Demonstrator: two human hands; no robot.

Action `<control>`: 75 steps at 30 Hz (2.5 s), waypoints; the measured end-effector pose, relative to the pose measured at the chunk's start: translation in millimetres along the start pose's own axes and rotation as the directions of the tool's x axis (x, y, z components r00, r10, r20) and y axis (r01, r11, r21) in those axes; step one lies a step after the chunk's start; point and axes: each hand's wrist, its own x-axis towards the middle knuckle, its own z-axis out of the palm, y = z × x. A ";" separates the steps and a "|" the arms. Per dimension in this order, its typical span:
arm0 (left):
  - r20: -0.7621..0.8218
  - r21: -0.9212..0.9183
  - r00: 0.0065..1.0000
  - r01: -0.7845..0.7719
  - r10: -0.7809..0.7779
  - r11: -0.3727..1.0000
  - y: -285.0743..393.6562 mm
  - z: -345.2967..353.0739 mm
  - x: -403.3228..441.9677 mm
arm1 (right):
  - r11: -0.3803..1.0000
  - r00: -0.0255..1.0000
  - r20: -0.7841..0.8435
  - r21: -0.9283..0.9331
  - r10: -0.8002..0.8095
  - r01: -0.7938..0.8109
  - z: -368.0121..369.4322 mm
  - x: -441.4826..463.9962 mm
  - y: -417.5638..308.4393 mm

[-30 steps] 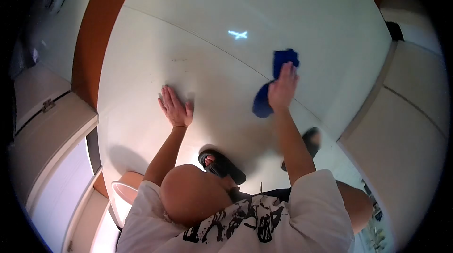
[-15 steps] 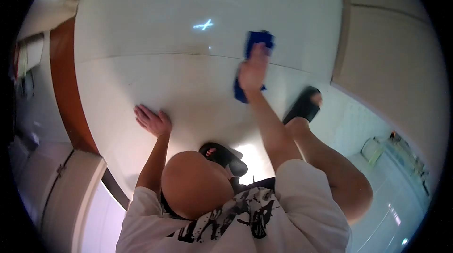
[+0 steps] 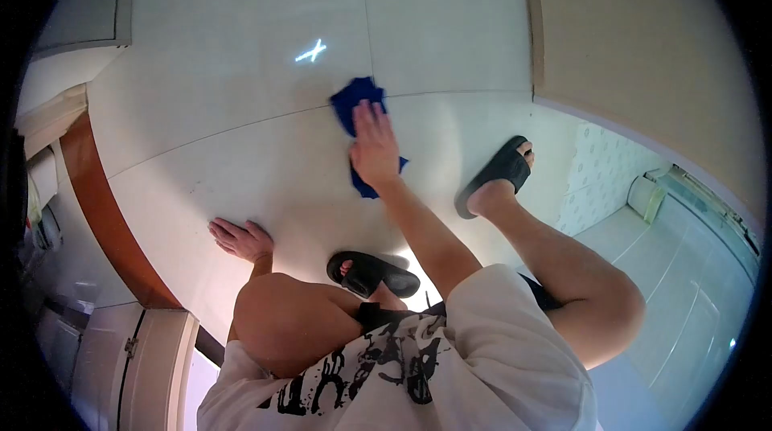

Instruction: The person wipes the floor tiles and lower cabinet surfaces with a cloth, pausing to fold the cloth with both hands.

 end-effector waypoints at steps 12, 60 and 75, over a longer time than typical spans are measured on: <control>0.013 0.020 1.000 -0.011 0.010 1.000 -0.9 -1.4 1.4 | 0.785 0.680 -0.491 0.011 0.544 -0.619 -36.2 -23.9 224.2; -0.002 -0.130 0.999 0.044 -0.045 0.990 -4.7 -5.2 0.7 | 0.979 0.973 -0.125 -0.085 -0.195 0.186 7.5 90.2 -6.2; -0.109 0.015 0.721 0.690 -0.685 0.724 -221.1 -4.5 32.3 | 0.639 0.632 0.194 -0.030 -0.750 0.768 78.7 155.1 -220.1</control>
